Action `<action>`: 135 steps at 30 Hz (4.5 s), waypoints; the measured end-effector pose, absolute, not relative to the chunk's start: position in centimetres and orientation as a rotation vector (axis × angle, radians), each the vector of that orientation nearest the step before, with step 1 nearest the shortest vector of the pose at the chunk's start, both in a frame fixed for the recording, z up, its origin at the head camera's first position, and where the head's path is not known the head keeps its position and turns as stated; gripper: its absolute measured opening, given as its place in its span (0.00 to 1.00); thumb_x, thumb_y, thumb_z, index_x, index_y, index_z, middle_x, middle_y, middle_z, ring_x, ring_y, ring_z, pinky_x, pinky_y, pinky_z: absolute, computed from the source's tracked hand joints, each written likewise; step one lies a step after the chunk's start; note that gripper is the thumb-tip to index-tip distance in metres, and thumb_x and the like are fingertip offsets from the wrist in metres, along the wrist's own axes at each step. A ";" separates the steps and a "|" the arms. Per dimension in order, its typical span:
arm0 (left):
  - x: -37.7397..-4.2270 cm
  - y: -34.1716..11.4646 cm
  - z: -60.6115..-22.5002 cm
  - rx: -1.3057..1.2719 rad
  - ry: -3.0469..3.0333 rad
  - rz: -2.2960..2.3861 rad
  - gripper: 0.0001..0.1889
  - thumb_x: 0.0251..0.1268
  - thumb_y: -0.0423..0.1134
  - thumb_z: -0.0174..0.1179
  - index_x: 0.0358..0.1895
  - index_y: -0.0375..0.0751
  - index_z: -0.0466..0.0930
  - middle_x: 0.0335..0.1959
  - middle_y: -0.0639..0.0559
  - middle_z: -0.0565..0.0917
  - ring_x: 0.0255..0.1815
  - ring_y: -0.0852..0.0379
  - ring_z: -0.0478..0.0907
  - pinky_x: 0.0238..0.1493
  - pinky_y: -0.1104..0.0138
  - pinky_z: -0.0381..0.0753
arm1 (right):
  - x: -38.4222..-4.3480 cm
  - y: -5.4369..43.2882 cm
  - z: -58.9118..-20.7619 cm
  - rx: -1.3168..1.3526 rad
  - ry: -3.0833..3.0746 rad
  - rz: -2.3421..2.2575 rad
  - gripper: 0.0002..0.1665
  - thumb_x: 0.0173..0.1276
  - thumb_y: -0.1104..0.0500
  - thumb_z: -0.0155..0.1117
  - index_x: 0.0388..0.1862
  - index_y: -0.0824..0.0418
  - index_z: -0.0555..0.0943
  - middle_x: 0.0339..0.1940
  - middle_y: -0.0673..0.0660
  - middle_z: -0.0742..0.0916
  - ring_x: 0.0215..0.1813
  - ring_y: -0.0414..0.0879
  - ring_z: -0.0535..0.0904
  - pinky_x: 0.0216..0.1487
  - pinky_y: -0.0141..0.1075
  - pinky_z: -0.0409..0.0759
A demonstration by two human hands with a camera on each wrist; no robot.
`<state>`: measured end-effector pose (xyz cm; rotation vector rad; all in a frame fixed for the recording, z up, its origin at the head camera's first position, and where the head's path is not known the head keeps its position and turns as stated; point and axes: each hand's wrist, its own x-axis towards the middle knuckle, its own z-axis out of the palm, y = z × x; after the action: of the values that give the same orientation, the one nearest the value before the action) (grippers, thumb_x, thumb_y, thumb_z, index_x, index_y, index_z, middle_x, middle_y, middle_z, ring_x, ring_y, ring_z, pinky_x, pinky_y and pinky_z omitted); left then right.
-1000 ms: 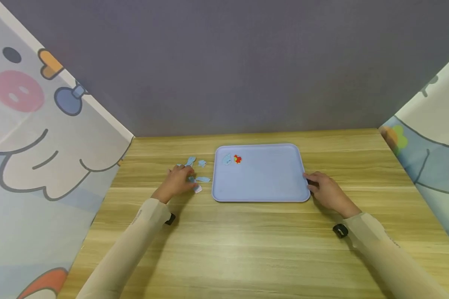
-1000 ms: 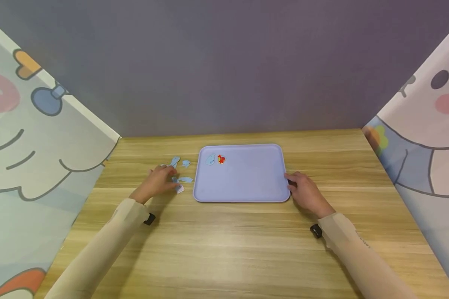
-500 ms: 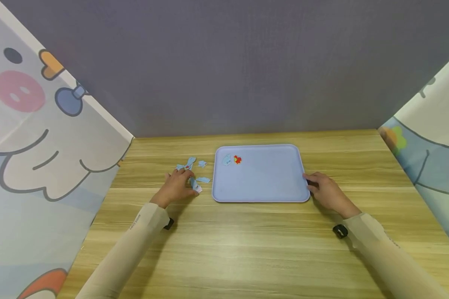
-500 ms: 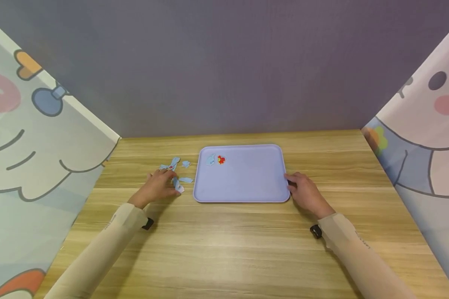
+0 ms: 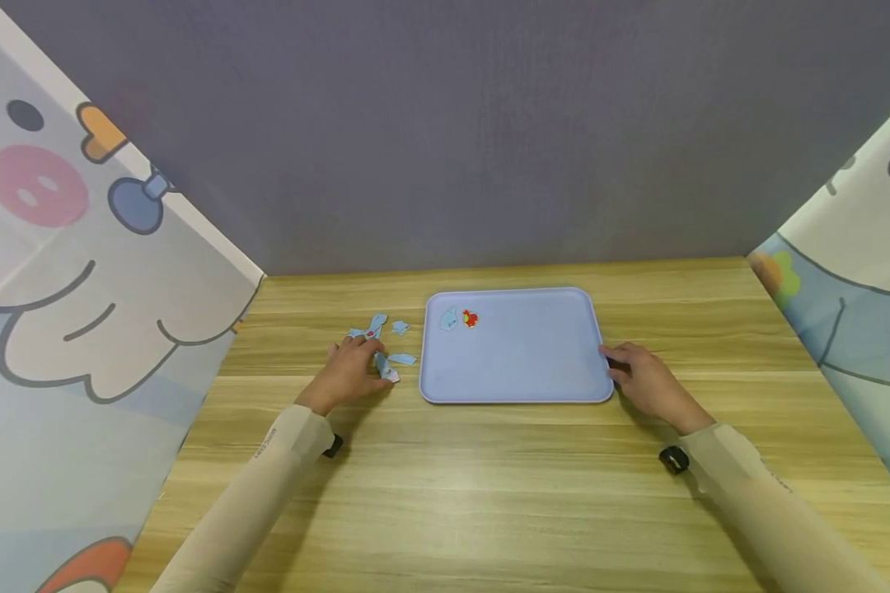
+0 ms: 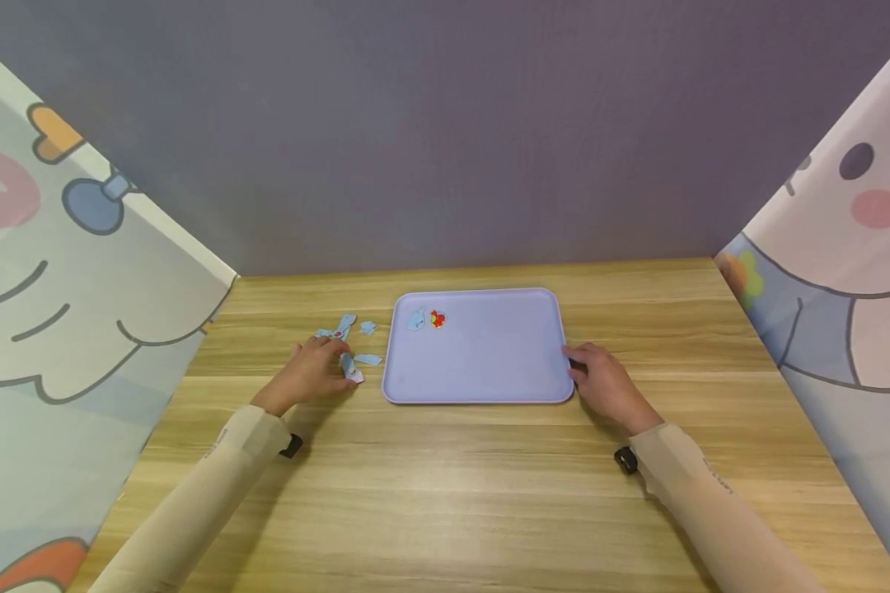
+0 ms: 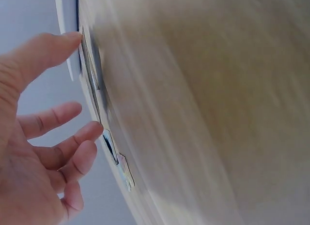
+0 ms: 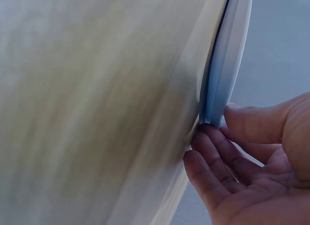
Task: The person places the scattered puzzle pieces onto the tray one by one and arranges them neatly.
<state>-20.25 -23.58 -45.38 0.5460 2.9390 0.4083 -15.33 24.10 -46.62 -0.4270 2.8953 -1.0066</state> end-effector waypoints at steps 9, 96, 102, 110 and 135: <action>-20.4 -23.6 -44.7 0.625 2.993 0.469 0.25 0.47 0.51 0.72 0.45 0.41 0.77 0.43 0.45 0.78 0.46 0.45 0.69 0.40 0.56 0.57 | -15.3 24.2 -46.7 -0.430 2.890 -1.013 0.25 0.64 0.74 0.59 0.60 0.77 0.71 0.47 0.69 0.79 0.49 0.63 0.75 0.46 0.54 0.74; -29.8 -6.0 -43.9 0.862 2.767 0.297 0.20 0.49 0.53 0.71 0.45 0.51 0.82 0.46 0.58 0.77 0.45 0.55 0.64 0.51 0.56 0.52 | -15.8 24.2 -46.9 -0.422 2.891 -1.032 0.25 0.64 0.74 0.58 0.61 0.76 0.70 0.48 0.69 0.79 0.51 0.63 0.75 0.50 0.55 0.73; -29.9 -6.0 -44.2 0.852 2.760 0.311 0.18 0.50 0.51 0.71 0.44 0.50 0.81 0.46 0.57 0.78 0.44 0.54 0.64 0.54 0.53 0.51 | -15.8 24.3 -47.1 -0.422 2.885 -1.039 0.25 0.64 0.74 0.58 0.61 0.76 0.70 0.48 0.69 0.79 0.51 0.63 0.75 0.50 0.55 0.73; -29.5 -6.3 -44.1 0.882 2.768 0.300 0.21 0.51 0.51 0.70 0.48 0.49 0.81 0.48 0.56 0.78 0.45 0.54 0.64 0.47 0.57 0.52 | -15.6 24.2 -47.1 -0.419 2.888 -1.017 0.25 0.64 0.73 0.59 0.60 0.76 0.71 0.49 0.69 0.79 0.52 0.64 0.74 0.50 0.56 0.71; -28.0 -13.1 -41.8 0.769 2.825 0.490 0.20 0.57 0.47 0.67 0.52 0.43 0.80 0.52 0.53 0.76 0.59 0.48 0.64 0.64 0.39 0.43 | -15.4 24.2 -46.9 -0.431 2.897 -1.005 0.24 0.64 0.73 0.58 0.60 0.76 0.71 0.49 0.70 0.78 0.53 0.65 0.74 0.51 0.56 0.71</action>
<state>-28.03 -13.13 -41.80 0.7694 2.8247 0.4902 -15.39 24.24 -46.88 -0.4308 2.8975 -1.0054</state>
